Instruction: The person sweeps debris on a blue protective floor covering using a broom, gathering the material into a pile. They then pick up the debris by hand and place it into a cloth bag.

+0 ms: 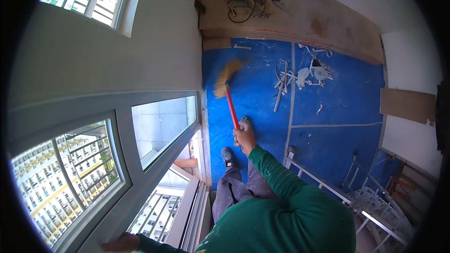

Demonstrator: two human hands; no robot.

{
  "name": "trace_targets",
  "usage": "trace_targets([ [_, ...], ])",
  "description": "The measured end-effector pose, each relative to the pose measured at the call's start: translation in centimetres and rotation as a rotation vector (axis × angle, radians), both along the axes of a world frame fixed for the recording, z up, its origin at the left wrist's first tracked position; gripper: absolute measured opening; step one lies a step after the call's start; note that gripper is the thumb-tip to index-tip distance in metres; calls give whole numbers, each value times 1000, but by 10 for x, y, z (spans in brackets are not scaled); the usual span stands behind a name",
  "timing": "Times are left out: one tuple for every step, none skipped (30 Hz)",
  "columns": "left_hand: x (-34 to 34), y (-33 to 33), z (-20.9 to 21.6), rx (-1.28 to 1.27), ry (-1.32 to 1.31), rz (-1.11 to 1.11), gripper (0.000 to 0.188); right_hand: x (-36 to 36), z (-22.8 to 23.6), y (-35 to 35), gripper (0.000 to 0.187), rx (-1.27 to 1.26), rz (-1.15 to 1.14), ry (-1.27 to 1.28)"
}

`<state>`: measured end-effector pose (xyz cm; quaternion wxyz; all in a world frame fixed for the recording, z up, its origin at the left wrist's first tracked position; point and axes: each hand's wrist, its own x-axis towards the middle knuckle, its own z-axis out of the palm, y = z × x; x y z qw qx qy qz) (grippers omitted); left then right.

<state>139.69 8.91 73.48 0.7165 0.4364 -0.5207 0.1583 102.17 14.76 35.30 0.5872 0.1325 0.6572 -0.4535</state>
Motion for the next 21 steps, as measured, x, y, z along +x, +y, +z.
trace_targets([
  [3, 1, 0, 15, -7, 58, 61, -8, 9, -3, 35, -63, 11, 23],
  [7, 4, -1, 80, -38, 189, 59, -19, 11, -14, 37, -72, 42, -11],
  [12, 8, 1, 183, -96, 382, 58, -39, 3, -32, 38, -26, 63, 3],
  [17, 12, 1, 337, -257, 644, 57, -60, -11, -54, 27, -102, 22, 42],
  [24, 15, 3, 501, -461, 812, 56, -90, -34, -80, 20, -146, 66, -30],
  [29, 17, -3, 304, -141, 639, 53, -118, -59, -104, 12, -231, 58, 11],
  [35, 19, -4, 301, -145, 640, 53, -152, -88, -128, 7, -261, -16, -13],
  [40, 21, -5, 246, 37, 400, 76, -183, -117, -146, 4, -219, -9, -23],
  [45, 22, -5, 246, 58, 503, 78, -214, -142, -159, 3, -144, -180, -76],
  [49, 22, -6, 246, 74, 602, 81, -242, -164, -165, 5, -114, -338, -202],
  [53, 22, -6, 246, 94, 707, 84, -265, -178, -163, 6, -123, -466, -166],
  [55, 23, -7, 235, 78, 734, 85, -284, -187, -155, 8, -68, -596, -199],
  [57, 24, -7, 240, 72, 740, 85, -297, -186, -140, 6, -168, -606, -177],
  [58, 26, -8, 235, 76, 748, 85, -305, -175, -121, 5, -115, -676, -117],
  [59, 28, -9, 229, 85, 757, 84, -307, -158, -99, 5, -164, -583, -74],
  [60, 30, -10, 221, 93, 767, 84, -305, -131, -75, 5, -79, -575, 40],
  [61, 32, -11, 214, 97, 775, 84, -299, -101, -51, 10, -141, -467, 39],
  [62, 33, -11, 210, 96, 778, 84, -288, -63, -29, 15, -154, -426, 111],
  [62, 34, -12, 208, 96, 778, 84, -275, -26, -9, 21, -114, -363, 82],
  [64, 34, -13, 209, 97, 773, 83, -259, 11, 7, 28, -175, -305, 71],
  [65, 33, -13, 210, 97, 765, 83, -243, 45, 18, 32, -57, -303, 78],
])
